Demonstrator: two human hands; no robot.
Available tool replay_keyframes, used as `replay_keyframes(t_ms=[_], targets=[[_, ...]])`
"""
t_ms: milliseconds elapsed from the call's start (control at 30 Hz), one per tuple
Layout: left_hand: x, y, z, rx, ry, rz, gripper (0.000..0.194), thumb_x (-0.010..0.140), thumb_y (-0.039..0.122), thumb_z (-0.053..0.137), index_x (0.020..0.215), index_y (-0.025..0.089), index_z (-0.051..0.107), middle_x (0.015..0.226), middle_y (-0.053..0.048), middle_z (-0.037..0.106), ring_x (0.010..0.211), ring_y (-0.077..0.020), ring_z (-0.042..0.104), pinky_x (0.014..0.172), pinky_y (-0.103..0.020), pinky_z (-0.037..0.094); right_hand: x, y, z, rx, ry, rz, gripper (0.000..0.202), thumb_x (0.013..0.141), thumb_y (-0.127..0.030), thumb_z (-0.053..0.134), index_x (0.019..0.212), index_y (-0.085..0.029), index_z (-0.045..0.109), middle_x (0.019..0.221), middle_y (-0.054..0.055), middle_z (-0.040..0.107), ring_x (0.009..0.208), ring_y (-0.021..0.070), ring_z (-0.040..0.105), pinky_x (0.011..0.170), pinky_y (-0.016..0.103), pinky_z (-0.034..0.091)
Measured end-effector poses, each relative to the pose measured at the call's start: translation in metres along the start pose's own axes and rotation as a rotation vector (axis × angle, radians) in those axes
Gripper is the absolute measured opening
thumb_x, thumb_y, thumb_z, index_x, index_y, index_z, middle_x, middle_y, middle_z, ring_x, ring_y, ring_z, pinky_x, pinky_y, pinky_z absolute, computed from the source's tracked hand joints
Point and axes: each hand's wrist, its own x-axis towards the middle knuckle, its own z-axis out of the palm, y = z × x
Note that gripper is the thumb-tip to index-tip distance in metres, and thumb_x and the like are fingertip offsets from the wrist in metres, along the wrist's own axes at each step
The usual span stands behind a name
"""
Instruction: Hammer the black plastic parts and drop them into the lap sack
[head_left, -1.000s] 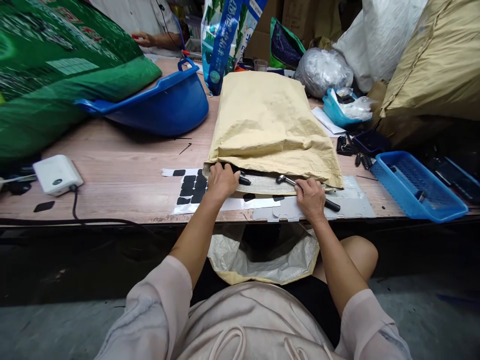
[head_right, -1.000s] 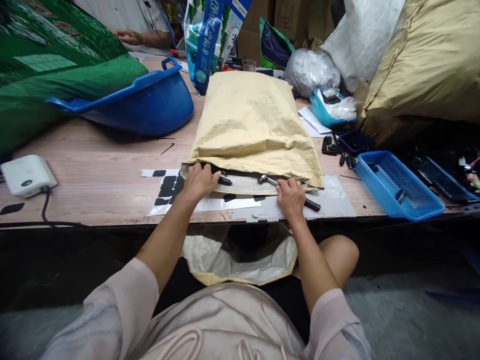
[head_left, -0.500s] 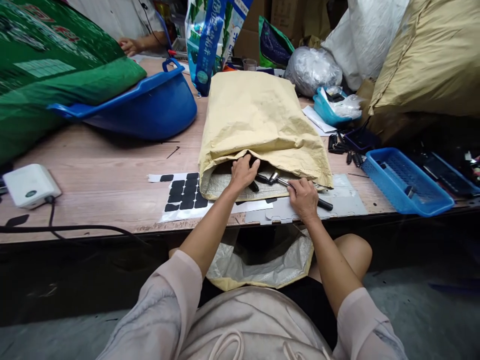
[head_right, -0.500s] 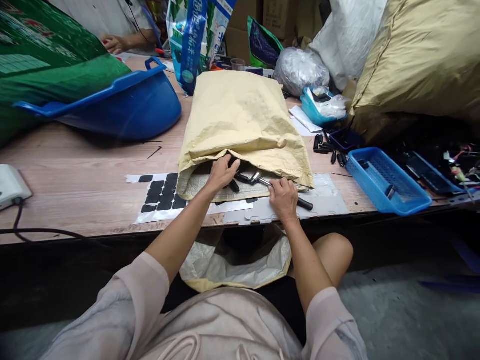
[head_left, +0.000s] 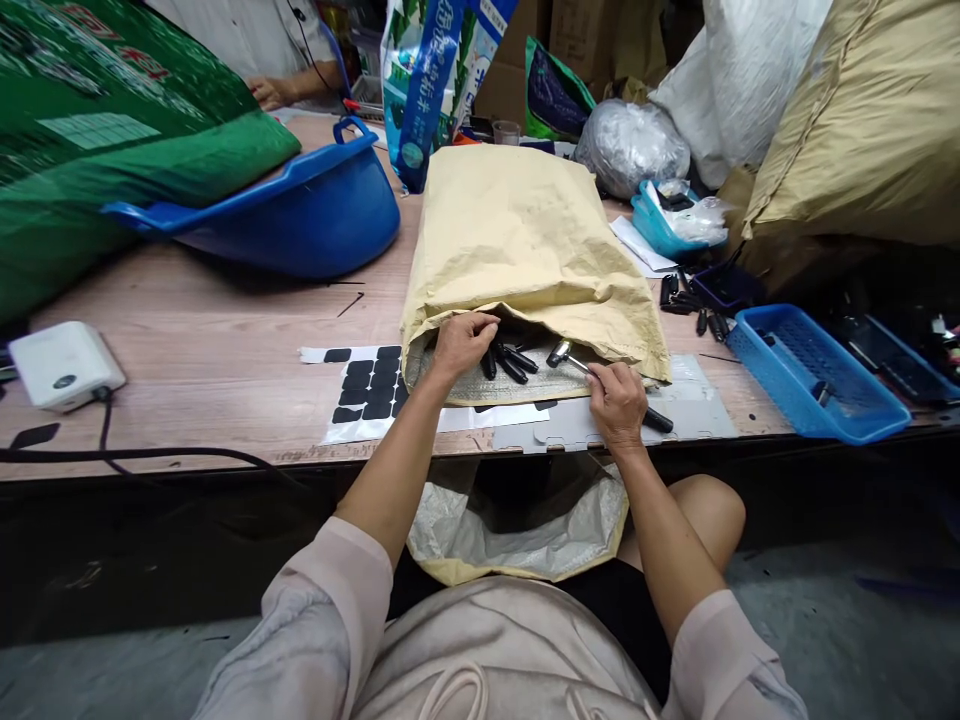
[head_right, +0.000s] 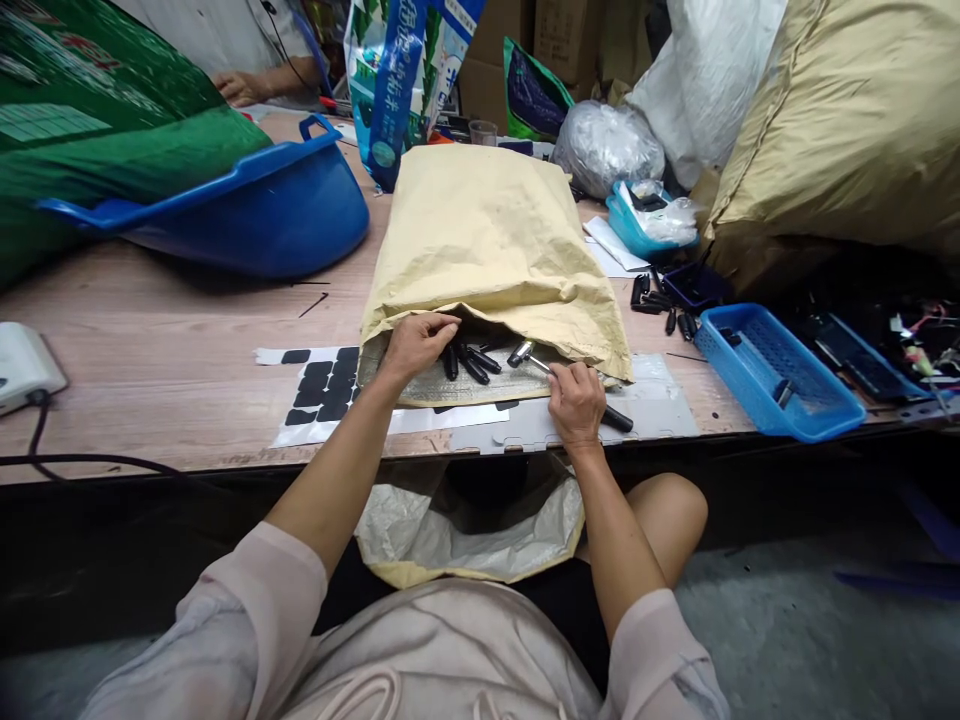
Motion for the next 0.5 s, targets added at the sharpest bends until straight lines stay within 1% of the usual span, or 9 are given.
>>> replay_keyframes(t_ms=[67,167,267,333,400,500], targets=[[-0.003,0.003,0.007,0.056,-0.033,0.050,0.030,0.093,0.027,0.061,0.110,0.021,0.086,0.110,-0.005,0.084,0.100,-0.0246,0.072,0.097,-0.036,0.055,0.000,0.000,-0.001,0.025,0.056,0.013,0.028,0.107,-0.033,0.054,0.116,-0.024,0.079,0.098,0.008,0.069,0.094,0.0246,0.057,0.091,0.038,0.044],[-0.002,0.015,0.025,0.207,-0.090,0.117,0.027,0.093,0.031,0.065,0.108,0.023,0.085,0.105,-0.007,0.082,0.107,-0.0298,0.067,0.101,-0.044,0.052,0.000,0.001,-0.001,0.054,0.108,0.019,0.031,0.108,-0.037,0.052,0.117,-0.024,0.079,0.100,0.009,0.071,0.097,0.0251,0.059,0.093,0.038,0.045],[0.005,0.028,0.047,0.356,-0.137,0.115,0.021,0.090,0.037,0.072,0.098,0.021,0.084,0.105,-0.012,0.079,0.114,-0.0366,0.061,0.100,-0.050,0.049,0.000,0.001,0.000,0.068,0.108,0.019,0.031,0.108,-0.037,0.052,0.117,-0.024,0.079,0.101,0.010,0.072,0.098,0.0254,0.059,0.094,0.039,0.045],[0.011,0.035,0.058,0.407,-0.163,0.086,0.018,0.087,0.036,0.078,0.092,0.020,0.082,0.106,-0.015,0.077,0.118,-0.0399,0.057,0.100,-0.052,0.047,0.000,0.002,0.001,0.069,0.093,0.019,0.031,0.108,-0.037,0.052,0.116,-0.024,0.079,0.101,0.010,0.072,0.097,0.0255,0.059,0.094,0.039,0.045],[0.013,0.040,0.062,0.407,-0.176,0.067,0.013,0.085,0.032,0.080,0.090,0.020,0.080,0.105,-0.015,0.075,0.120,-0.0405,0.055,0.101,-0.052,0.045,0.000,0.002,0.001,0.062,0.094,0.014,0.031,0.108,-0.037,0.052,0.116,-0.024,0.079,0.100,0.009,0.072,0.097,0.0252,0.060,0.093,0.039,0.045],[0.003,0.043,0.057,0.325,-0.159,0.111,0.011,0.087,0.029,0.079,0.095,0.022,0.078,0.103,-0.012,0.074,0.117,-0.0374,0.056,0.099,-0.050,0.044,-0.001,0.002,0.001,0.040,0.123,0.012,0.031,0.108,-0.037,0.053,0.117,-0.024,0.079,0.100,0.009,0.072,0.095,0.0247,0.060,0.092,0.038,0.045]])
